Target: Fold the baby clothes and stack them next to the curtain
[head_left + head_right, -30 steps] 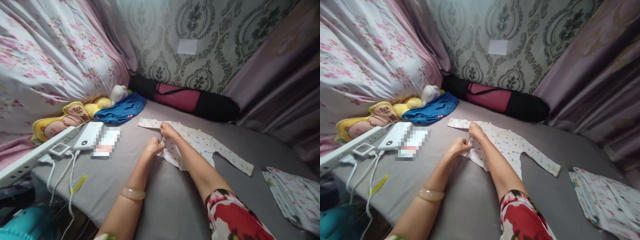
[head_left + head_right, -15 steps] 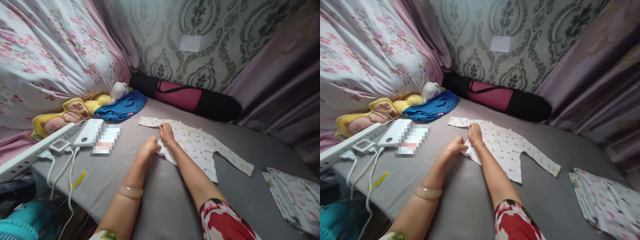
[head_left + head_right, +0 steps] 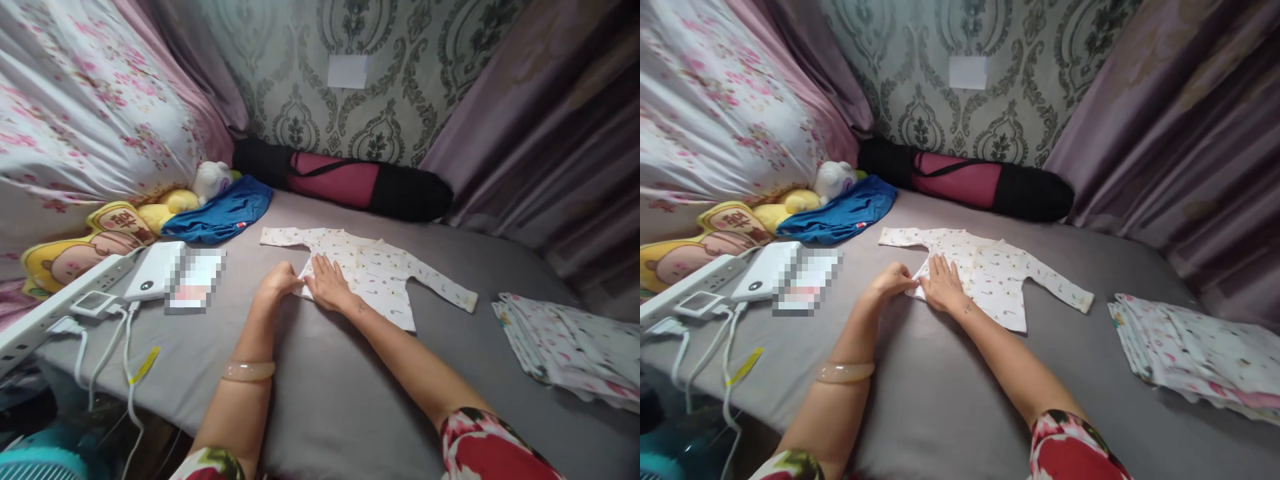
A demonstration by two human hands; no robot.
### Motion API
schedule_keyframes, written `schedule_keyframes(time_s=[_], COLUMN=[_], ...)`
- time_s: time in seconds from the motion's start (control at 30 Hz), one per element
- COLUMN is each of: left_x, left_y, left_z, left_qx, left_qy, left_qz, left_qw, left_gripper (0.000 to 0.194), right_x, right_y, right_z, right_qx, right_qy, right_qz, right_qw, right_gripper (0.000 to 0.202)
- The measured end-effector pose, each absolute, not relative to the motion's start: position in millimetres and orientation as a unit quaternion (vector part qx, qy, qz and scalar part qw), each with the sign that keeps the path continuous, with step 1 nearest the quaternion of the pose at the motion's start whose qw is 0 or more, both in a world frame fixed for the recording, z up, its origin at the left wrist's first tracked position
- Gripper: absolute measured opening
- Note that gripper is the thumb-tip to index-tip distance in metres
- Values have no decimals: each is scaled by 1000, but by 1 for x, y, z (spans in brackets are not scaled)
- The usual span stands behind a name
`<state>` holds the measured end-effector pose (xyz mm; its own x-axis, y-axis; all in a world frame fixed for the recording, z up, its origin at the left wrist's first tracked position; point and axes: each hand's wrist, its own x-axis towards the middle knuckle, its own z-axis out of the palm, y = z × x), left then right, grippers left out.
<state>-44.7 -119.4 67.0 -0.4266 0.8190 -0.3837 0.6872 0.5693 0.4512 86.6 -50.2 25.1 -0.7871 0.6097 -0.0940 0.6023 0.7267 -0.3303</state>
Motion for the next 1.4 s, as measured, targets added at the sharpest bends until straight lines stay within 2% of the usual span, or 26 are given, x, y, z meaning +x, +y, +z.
schedule_keyframes(time_s=[0.2, 0.3, 0.37, 0.5, 0.67, 0.77, 0.93, 1.03, 1.13, 1.2, 1.3, 1.4], left_x=[-50, -40, -28, -1, 19, 22, 22, 21, 20, 20, 20, 21], left_y=[-122, -120, -119, -116, -113, -112, -111, -111, -110, -109, -108, -108], left_z=[65, 68, 73, 78, 68, 65, 61, 56, 51, 51, 53, 57], left_qx=[448, 464, 518, 655, 711, 712, 721, 731, 743, 748, 743, 742], left_qy=[845, 856, 820, 677, 618, 618, 617, 610, 597, 590, 592, 591], left_qz=[78, 128, 182, 195, 131, 124, 120, 124, 128, 132, 129, 130], left_qw=[283, 187, 160, 273, 308, 309, 292, 280, 274, 274, 285, 289], left_gripper=[11, 19, 19, 14, 16, 21, 25, 24, 20, 19, 22, 24], right_x=[138, 166, 181, 204, 220, 220, 217, 220, 225, 226, 225, 222], right_y=[-106, -113, -105, -73, -59, -58, -50, -51, -54, -54, -50, -43], right_z=[43, 61, 70, 68, 49, 43, 35, 35, 39, 41, 38, 29], right_qx=[-228, -158, -153, -271, -278, -282, -355, -322, -270, -263, -285, -345], right_qy=[-952, -946, -929, -903, -917, -912, -854, -871, -903, -907, -891, -841], right_qz=[206, 284, 335, 298, 260, 263, 329, 332, 302, 299, 313, 356], right_qw=[-4, 9, 47, 148, 116, 143, 188, 167, 139, 136, 166, 217], right_gripper=[63, 47, 36, 26, 23, 13, 23, 15, 25, 22, 14, 19])
